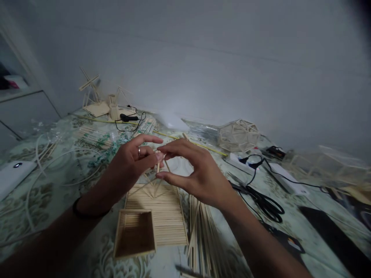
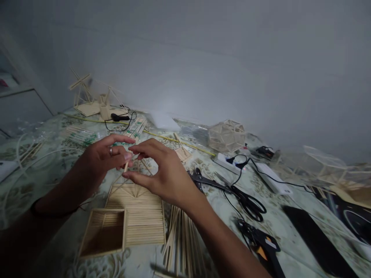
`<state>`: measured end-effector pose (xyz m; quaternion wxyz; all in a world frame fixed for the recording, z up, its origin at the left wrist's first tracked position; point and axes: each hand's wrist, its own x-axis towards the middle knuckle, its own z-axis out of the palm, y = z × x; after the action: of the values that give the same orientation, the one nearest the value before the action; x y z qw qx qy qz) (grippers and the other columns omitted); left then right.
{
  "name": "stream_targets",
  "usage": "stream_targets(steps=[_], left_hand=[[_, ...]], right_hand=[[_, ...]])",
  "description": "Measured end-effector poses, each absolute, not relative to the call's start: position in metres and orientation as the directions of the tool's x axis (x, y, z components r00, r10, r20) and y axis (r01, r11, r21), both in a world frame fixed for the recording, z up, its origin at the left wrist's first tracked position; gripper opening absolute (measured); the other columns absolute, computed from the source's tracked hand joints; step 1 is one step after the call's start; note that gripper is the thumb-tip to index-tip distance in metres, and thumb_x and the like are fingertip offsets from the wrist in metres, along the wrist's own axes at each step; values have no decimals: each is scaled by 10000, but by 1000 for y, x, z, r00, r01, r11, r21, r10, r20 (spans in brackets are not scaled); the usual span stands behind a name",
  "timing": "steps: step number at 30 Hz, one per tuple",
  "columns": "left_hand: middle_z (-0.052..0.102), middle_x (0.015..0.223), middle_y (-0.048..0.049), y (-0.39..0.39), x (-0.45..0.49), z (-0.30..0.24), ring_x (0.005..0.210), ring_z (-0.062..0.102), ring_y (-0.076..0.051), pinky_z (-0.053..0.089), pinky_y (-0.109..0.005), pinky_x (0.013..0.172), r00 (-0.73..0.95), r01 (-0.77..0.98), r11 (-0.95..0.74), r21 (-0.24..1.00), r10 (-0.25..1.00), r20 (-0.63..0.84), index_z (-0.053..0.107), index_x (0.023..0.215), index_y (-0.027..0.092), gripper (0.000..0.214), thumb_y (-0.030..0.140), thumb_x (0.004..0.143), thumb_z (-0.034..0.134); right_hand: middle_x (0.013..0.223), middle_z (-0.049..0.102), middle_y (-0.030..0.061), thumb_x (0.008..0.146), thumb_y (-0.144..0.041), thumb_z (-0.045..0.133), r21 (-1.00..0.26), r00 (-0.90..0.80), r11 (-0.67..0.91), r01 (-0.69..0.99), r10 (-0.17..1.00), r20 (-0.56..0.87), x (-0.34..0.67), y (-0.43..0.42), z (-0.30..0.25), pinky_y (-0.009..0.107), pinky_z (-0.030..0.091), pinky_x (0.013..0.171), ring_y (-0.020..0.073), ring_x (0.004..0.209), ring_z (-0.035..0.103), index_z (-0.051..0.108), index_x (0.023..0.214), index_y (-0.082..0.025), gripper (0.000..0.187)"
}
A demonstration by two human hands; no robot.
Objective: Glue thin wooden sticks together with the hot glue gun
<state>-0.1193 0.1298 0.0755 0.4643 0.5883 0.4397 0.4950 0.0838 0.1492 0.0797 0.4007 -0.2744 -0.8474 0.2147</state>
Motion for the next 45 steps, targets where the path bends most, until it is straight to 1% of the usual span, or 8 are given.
stream_targets(steps=[3,5,9,15,26,35,40,45], left_hand=[[777,776,4,134,-127,78,752,701,-189,506,-290,737,147,243,-282,928,956,252,733,1180,202,269,340,952,700],[816,880,-22,137,-131,79,829,723,-199,511,-301,782,172,387,-371,844,928,329,774,1059,201,184,327,971,672],[834,911,-15,142,-134,77,802,712,-190,510,-297,754,236,547,-453,704,890,390,799,891,209,125,279,922,700],[849,908,-28,144,-132,73,841,756,-216,545,-307,777,265,550,-445,707,896,357,824,886,215,107,253,876,725],[854,899,-31,147,-129,66,837,758,-215,525,-318,782,241,539,-435,721,900,363,825,859,204,99,228,881,732],[835,865,-18,147,-129,67,790,735,-180,505,-273,717,245,557,-469,685,882,404,814,853,191,87,181,878,731],[805,829,6,147,-139,73,759,705,-148,496,-266,750,327,517,-546,659,838,437,804,830,191,78,145,866,752],[826,891,5,144,-148,79,778,711,-160,499,-288,750,469,499,-532,684,829,303,842,896,223,73,211,897,770]], right_hand=[[1150,745,72,891,-334,860,-618,-520,711,336,687,508,93,152,77,384,599,911,206,979,703,737,1212,-222,361],[1122,730,72,883,-363,865,-637,-522,673,376,721,455,98,154,76,384,590,881,203,943,684,742,1217,-219,384],[1030,694,54,887,-383,860,-635,-553,646,424,740,383,101,156,74,359,575,822,185,867,648,754,1199,-221,367],[968,662,31,874,-360,867,-629,-563,643,437,741,366,100,156,74,346,553,804,176,836,626,755,1185,-223,358],[937,619,14,813,-238,866,-615,-582,650,447,733,352,95,156,78,325,520,778,168,819,601,732,1149,-201,364],[938,617,17,814,-229,838,-627,-570,631,456,749,339,93,156,78,312,513,752,165,807,588,726,1146,-190,352],[925,606,19,826,-256,850,-624,-580,631,461,746,327,94,156,79,311,508,746,163,793,578,734,1145,-170,350],[902,598,12,852,-288,850,-629,-584,634,450,742,329,95,157,78,319,506,760,167,795,587,747,1169,-168,354]])
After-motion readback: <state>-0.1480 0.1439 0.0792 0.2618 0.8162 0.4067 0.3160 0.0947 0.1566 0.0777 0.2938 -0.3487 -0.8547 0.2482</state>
